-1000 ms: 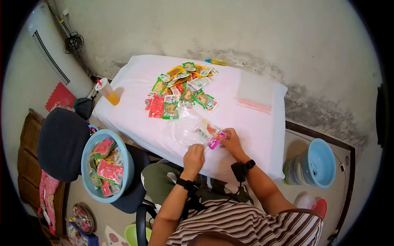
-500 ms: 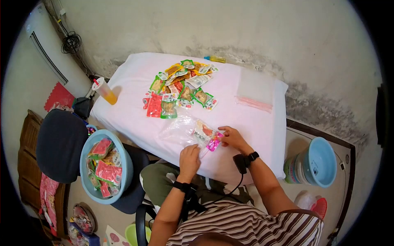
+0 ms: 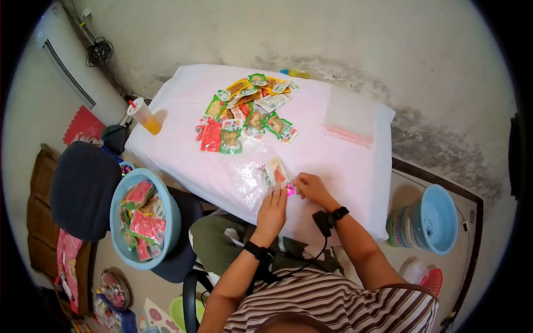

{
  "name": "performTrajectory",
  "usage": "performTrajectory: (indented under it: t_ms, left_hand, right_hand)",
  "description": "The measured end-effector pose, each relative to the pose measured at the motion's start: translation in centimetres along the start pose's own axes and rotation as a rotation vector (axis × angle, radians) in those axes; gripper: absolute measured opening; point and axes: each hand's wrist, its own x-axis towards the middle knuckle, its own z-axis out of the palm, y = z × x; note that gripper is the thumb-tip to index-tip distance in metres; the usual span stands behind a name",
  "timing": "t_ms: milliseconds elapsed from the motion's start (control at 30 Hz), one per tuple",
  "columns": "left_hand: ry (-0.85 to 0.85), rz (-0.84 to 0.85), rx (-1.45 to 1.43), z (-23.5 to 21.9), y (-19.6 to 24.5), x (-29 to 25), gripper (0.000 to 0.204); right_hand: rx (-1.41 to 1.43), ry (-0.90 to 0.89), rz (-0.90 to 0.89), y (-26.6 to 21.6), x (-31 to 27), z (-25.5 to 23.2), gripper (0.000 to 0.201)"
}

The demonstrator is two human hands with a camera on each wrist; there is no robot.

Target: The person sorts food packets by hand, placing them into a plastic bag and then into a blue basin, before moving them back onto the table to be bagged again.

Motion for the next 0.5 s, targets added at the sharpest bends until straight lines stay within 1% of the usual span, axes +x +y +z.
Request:
performTrajectory:
  t_ms: [67, 133, 167, 200, 233, 267, 300, 333, 367, 433, 500]
  left_hand:
    - [-0.078, -0.085, 0.003, -0.4, 0.0, 0.7, 0.046]
    - [-0.052, -0.114, 0.051, 0.2, -0.6, 1.3, 0.047]
    - [-0.025, -0.147, 0.09, 0.5, -0.7, 1.4, 0.048]
    - [-0.026, -0.145, 0.095, 0.3, -0.7, 1.6, 0.048]
    - [-0.041, -0.211, 0.042, 0.2, -0.7, 2.1, 0.05]
    - [-0.057, -0.275, -0.012, 0.1, -0.7, 2.6, 0.053]
    - [-0.055, -0.265, -0.01, 0.3, -0.9, 3.0, 0.053]
    - [-0.018, -0.266, -0.039, 0.7, -1.2, 3.3, 0.055]
    - [0.018, -0.27, -0.07, 0.9, -1.4, 3.3, 0.057]
    - [-0.004, -0.254, -0.098, 1.0, -1.7, 4.1, 0.058]
    - [-0.026, -0.238, -0.13, 1.3, -1.9, 4.9, 0.06]
  right_hand:
    - [-0.015, -0.008, -0.022, 0.9, 0.2, 0.0, 0.027]
    - [-0.027, -0.01, -0.046, 0.9, 0.1, 0.2, 0.027]
    - [-0.062, -0.012, -0.05, 0.8, -0.2, 0.1, 0.025]
    - [-0.097, -0.013, -0.057, 0.7, -0.4, 0.1, 0.024]
    - [-0.094, -0.009, -0.065, 1.0, -0.3, 0.3, 0.024]
    - [-0.171, 0.014, -0.17, 1.8, -0.2, 0.5, 0.022]
    - [-0.248, 0.038, -0.272, 1.6, -0.3, 0.4, 0.02]
    - [-0.245, 0.046, -0.273, 1.5, -0.4, 0.2, 0.02]
    - [-0.282, 0.02, -0.299, 1.5, -0.6, 0.2, 0.015]
    - [-0.317, -0.007, -0.323, 1.3, -0.8, 0.3, 0.011]
    - [-0.273, -0.032, -0.36, 1.5, -0.8, 0.1, 0.011]
